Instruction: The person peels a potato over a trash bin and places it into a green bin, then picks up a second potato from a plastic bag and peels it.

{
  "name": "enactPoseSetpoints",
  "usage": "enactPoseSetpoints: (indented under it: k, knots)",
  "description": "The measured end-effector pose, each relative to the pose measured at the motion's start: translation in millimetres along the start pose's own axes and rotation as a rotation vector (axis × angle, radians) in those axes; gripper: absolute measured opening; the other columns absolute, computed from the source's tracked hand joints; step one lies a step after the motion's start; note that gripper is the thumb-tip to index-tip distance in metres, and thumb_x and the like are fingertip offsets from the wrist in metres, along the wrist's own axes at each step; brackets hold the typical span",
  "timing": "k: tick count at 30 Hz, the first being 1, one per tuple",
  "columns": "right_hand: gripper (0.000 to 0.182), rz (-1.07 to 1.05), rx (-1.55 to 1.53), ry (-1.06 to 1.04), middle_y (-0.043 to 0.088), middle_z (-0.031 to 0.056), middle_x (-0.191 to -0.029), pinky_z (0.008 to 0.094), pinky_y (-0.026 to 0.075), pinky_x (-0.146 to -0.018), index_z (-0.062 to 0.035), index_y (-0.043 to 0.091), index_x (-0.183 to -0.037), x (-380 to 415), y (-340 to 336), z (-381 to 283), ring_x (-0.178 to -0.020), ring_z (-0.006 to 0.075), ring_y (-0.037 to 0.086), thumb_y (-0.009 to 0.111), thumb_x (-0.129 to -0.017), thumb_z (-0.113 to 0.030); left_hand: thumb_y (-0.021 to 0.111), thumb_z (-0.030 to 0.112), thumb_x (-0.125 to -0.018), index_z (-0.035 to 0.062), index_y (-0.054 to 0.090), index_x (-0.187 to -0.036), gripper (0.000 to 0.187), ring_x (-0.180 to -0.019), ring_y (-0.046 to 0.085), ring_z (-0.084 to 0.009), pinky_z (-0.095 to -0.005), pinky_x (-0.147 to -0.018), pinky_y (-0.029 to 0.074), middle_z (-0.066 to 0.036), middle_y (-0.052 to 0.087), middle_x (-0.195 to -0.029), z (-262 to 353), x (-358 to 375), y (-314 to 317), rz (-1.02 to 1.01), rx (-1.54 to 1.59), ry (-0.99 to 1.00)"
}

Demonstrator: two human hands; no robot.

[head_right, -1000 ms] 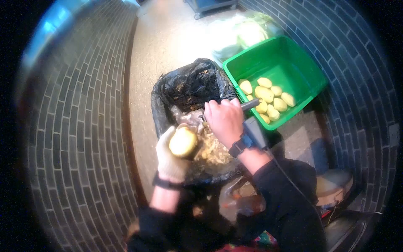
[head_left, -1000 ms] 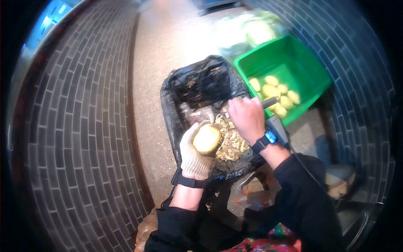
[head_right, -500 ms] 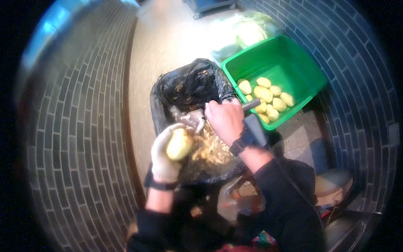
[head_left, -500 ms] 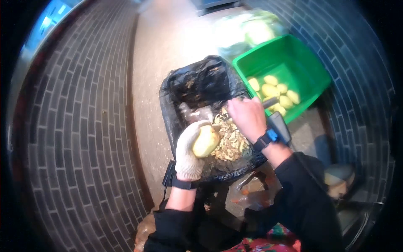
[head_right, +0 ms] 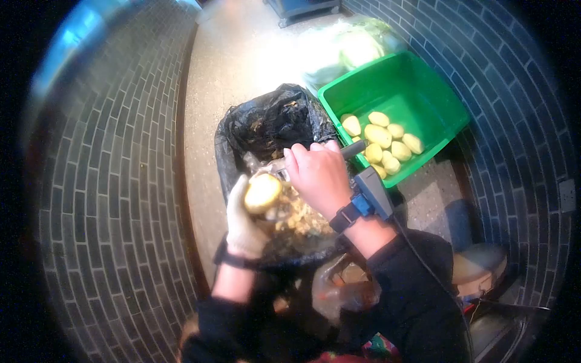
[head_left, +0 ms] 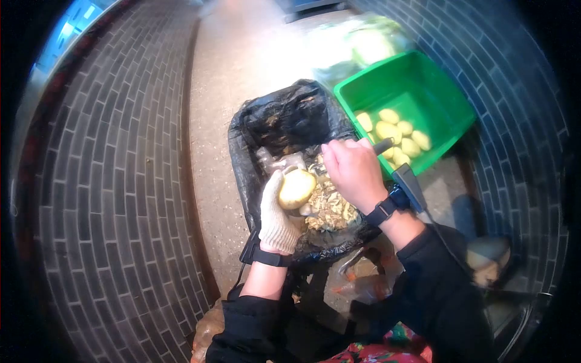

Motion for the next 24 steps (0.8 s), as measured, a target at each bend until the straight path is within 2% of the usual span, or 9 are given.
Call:
enactPoseSetpoints:
  k: [4, 10, 12, 13, 14, 16, 18, 20, 24]
  knots:
    - [0.025, -0.043, -0.052, -0.045, 0.058, 0.0100, -0.060, 0.0439, 0.042, -0.069, -0.0101, 0.061, -0.074, 7, -1, -17, -0.063, 0.0294, 0.059, 0.055, -0.096, -0.022, 0.055, 0.038, -0.098, 0.0065, 0.061, -0.122, 0.040, -0.103, 0.065, -0.0207, -0.0377, -0.086, 0.054, -0.008, 0.067, -0.113, -2, 4, 13, 0.049, 0.129, 0.099]
    - [0.023, -0.020, -0.085, 0.013, 0.060, 0.0100, -0.062, 0.0426, 0.041, -0.069, -0.0096, 0.065, -0.079, 12, 3, -30, -0.064, 0.0288, 0.059, 0.055, -0.095, -0.022, 0.054, 0.031, -0.099, 0.0062, 0.057, -0.127, 0.038, -0.109, 0.062, -0.0196, -0.0338, -0.097, 0.049, -0.009, 0.064, -0.120, -6, 1, 12, 0.070, 0.025, 0.175]
    - [0.022, -0.029, -0.081, 0.039, 0.060, 0.0100, -0.062, 0.0427, 0.041, -0.069, -0.0095, 0.065, -0.080, 11, 2, -31, -0.063, 0.0288, 0.059, 0.055, -0.095, -0.022, 0.054, 0.029, -0.100, 0.0057, 0.051, -0.132, 0.039, -0.114, 0.058, -0.0197, -0.0336, -0.100, 0.046, -0.010, 0.059, -0.127, -2, 0, 14, 0.019, -0.066, 0.349]
    - [0.024, -0.014, -0.132, 0.054, 0.057, 0.0110, -0.062, 0.0428, 0.040, -0.068, -0.0082, 0.061, -0.076, 10, 1, -33, -0.063, 0.0311, 0.056, 0.055, -0.096, -0.020, 0.054, 0.029, -0.100, 0.0057, 0.051, -0.132, 0.039, -0.114, 0.058, -0.0197, -0.0336, -0.100, 0.046, -0.010, 0.059, -0.127, -3, 0, 14, 0.018, -0.066, 0.349]
    - [0.027, 0.000, -0.184, 0.069, 0.054, 0.0119, -0.062, 0.0430, 0.039, -0.067, -0.0069, 0.057, -0.072, 11, 0, -34, -0.063, 0.0335, 0.054, 0.054, -0.096, -0.019, 0.054, 0.029, -0.101, 0.0051, 0.049, -0.132, 0.040, -0.116, 0.056, -0.0193, -0.0335, -0.100, 0.046, -0.010, 0.057, -0.129, -3, 1, 15, 0.029, -0.175, 0.428]
    - [0.024, -0.008, -0.173, 0.072, 0.056, 0.0109, -0.061, 0.0430, 0.040, -0.068, -0.0082, 0.060, -0.075, 13, 0, -37, -0.063, 0.0312, 0.056, 0.055, -0.096, -0.020, 0.053, 0.028, -0.103, 0.0037, 0.048, -0.132, 0.039, -0.116, 0.054, -0.0175, -0.0325, -0.100, 0.045, -0.010, 0.055, -0.128, -4, -2, 9, 0.080, -0.414, 0.556]
    - [0.022, -0.013, -0.161, 0.077, 0.058, 0.0099, -0.059, 0.0430, 0.041, -0.069, -0.0095, 0.064, -0.079, 14, 1, -37, -0.062, 0.0289, 0.058, 0.055, -0.095, -0.021, 0.052, 0.029, -0.103, 0.0033, 0.048, -0.132, 0.039, -0.115, 0.054, -0.0173, -0.0320, -0.099, 0.045, -0.009, 0.055, -0.127, -11, -9, -2, 0.079, -0.334, 0.474]
    - [0.027, 0.022, -0.206, 0.058, 0.054, 0.0116, -0.062, 0.0433, 0.039, -0.067, -0.0062, 0.057, -0.072, 14, 1, -34, -0.063, 0.0338, 0.053, 0.054, -0.096, -0.019, 0.050, 0.029, -0.104, 0.0026, 0.048, -0.132, 0.038, -0.110, 0.057, -0.0160, -0.0302, -0.095, 0.047, -0.008, 0.056, -0.122, -19, -13, -9, 0.082, -0.259, 0.410]
    - [0.027, 0.028, -0.190, 0.052, 0.054, 0.0117, -0.062, 0.0431, 0.040, -0.067, -0.0065, 0.057, -0.072, 14, 12, -21, -0.063, 0.0340, 0.054, 0.054, -0.096, -0.019, 0.051, 0.030, -0.103, 0.0046, 0.050, -0.130, 0.037, -0.105, 0.059, -0.0156, -0.0312, -0.094, 0.048, -0.007, 0.059, -0.119, -20, -14, -10, 0.126, -0.205, 0.289]
Point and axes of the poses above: each hand's wrist, its own x-axis away from the middle knuckle, its own y-axis out of the palm, z = x × y, the point moved 3 cm from there along -x, towards the middle knuckle
